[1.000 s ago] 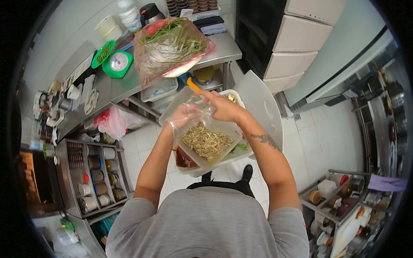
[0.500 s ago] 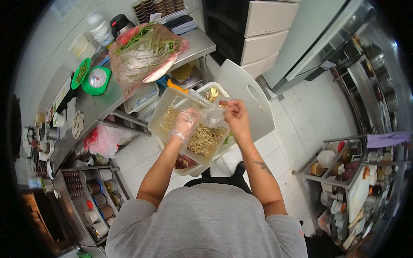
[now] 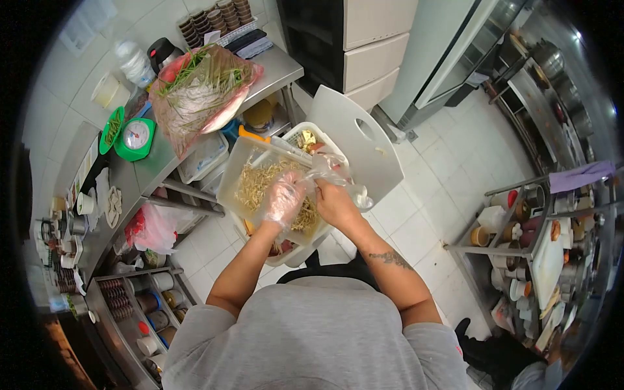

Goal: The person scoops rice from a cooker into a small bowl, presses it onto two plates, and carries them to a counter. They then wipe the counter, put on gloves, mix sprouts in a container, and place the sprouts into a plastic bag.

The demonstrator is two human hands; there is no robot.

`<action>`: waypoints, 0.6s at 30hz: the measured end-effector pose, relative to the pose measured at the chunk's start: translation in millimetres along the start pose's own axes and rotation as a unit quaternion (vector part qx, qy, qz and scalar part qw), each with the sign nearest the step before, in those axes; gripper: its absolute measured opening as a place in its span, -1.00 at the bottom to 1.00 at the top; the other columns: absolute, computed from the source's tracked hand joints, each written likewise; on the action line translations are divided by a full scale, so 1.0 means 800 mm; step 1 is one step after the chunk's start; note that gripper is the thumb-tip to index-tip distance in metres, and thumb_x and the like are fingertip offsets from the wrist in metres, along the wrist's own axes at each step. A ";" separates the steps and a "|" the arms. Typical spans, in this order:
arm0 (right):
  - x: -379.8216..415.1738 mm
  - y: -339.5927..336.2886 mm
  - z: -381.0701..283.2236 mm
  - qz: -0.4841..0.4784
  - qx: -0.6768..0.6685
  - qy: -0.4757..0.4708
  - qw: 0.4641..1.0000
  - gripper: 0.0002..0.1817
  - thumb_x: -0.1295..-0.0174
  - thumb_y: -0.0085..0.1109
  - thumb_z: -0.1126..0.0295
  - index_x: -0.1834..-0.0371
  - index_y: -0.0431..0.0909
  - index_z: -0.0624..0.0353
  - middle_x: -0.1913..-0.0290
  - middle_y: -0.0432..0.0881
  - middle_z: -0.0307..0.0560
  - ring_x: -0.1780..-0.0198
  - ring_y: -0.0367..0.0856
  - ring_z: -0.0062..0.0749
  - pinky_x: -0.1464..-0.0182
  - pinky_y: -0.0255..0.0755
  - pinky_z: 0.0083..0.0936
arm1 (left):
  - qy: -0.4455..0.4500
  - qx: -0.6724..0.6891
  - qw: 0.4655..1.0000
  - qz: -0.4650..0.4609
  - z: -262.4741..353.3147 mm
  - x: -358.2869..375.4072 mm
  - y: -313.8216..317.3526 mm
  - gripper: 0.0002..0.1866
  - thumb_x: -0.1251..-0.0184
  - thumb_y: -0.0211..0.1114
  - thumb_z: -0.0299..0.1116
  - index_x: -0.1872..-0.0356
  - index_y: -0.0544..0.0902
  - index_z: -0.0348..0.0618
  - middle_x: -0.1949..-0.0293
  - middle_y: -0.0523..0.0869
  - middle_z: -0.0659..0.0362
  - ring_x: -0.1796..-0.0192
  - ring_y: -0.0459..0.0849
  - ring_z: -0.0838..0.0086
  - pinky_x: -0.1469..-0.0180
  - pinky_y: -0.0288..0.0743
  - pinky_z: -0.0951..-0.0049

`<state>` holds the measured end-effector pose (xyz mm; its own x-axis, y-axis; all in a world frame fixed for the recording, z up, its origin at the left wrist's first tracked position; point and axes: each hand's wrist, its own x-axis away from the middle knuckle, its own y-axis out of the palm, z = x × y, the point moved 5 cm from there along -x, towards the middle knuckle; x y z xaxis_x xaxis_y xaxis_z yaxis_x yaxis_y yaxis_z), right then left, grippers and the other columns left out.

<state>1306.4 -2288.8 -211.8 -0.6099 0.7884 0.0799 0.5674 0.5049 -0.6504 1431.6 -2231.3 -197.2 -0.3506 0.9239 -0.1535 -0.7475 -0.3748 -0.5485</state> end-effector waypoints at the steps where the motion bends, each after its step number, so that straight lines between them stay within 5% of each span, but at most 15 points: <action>1: -0.008 0.009 0.021 -0.003 -0.023 -0.001 1.000 -0.67 -0.21 -0.11 0.55 0.00 0.53 0.33 0.24 0.66 0.25 0.16 0.65 -0.15 0.04 0.47 -0.31 | 0.007 0.004 1.000 -0.013 0.000 0.006 0.007 -0.84 -0.17 0.19 -0.39 0.28 0.60 -0.26 0.31 0.60 -0.12 0.20 0.57 -0.03 0.12 0.47 0.12; 4: -0.021 0.009 0.058 0.041 -0.247 0.111 0.962 -0.70 -0.21 -0.06 0.54 0.01 0.54 0.34 0.22 0.67 0.13 0.20 0.65 -0.26 0.07 0.51 -0.37 | 0.054 0.022 0.998 0.018 0.000 0.032 0.024 -0.87 -0.12 0.20 -0.44 0.33 0.54 -0.26 0.37 0.56 -0.10 0.25 0.54 -0.02 0.17 0.43 0.13; 8: -0.031 0.028 0.071 0.078 -0.616 0.148 0.770 -0.71 -0.33 0.03 0.41 -0.05 0.49 0.33 0.13 0.63 -0.04 0.26 0.62 -0.39 0.09 0.54 -0.50 | 0.049 0.046 0.998 -0.019 0.011 0.056 0.047 -0.88 -0.09 0.16 -0.51 0.32 0.54 -0.26 0.32 0.55 -0.09 0.21 0.53 -0.02 0.12 0.41 0.15; 11: -0.015 0.028 0.051 0.101 -0.581 0.234 0.773 -0.67 -0.37 0.10 0.25 0.01 0.53 0.31 0.10 0.63 -0.06 0.26 0.60 -0.40 0.15 0.51 -0.48 | 0.060 0.071 0.996 -0.017 0.013 0.058 0.049 -0.86 -0.07 0.15 -0.54 0.30 0.55 -0.27 0.32 0.55 -0.09 0.21 0.53 -0.01 0.12 0.42 0.16; 14: -0.019 0.041 0.050 0.078 -0.642 0.202 0.735 -0.60 -0.40 0.06 0.14 -0.05 0.50 0.29 0.06 0.61 -0.08 0.06 0.57 -0.37 -0.02 0.47 -0.46 | 0.067 0.078 0.995 -0.018 0.008 0.057 0.045 -0.87 -0.11 0.15 -0.52 0.29 0.56 -0.24 0.32 0.54 -0.09 0.17 0.53 -0.04 0.11 0.42 0.13; 17: -0.016 0.034 0.036 0.072 -0.615 0.160 0.769 -0.61 -0.44 0.00 0.20 -0.17 0.45 0.25 -0.10 0.53 -0.07 -0.12 0.47 -0.39 -0.18 0.37 -0.44 | 0.075 0.076 0.994 0.000 -0.002 0.055 0.046 -0.90 -0.13 0.15 -0.51 0.31 0.56 -0.22 0.31 0.54 -0.08 0.16 0.53 -0.06 0.11 0.43 0.12; 18: -0.019 0.033 0.040 0.076 -0.547 0.110 0.826 -0.57 -0.44 -0.02 0.18 -0.21 0.42 0.25 -0.12 0.51 -0.07 -0.13 0.47 -0.38 -0.19 0.35 -0.44 | 0.078 0.075 0.994 0.010 -0.006 0.055 0.045 -0.91 -0.13 0.16 -0.51 0.33 0.56 -0.22 0.31 0.54 -0.08 0.16 0.54 -0.06 0.11 0.44 0.12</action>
<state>1312.9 -2298.8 -254.4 -0.4393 0.8553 0.2747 0.8619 0.3149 0.3975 1391.6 -2203.8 -227.5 -0.2837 0.9121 -0.2959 -0.8205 -0.3906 -0.4173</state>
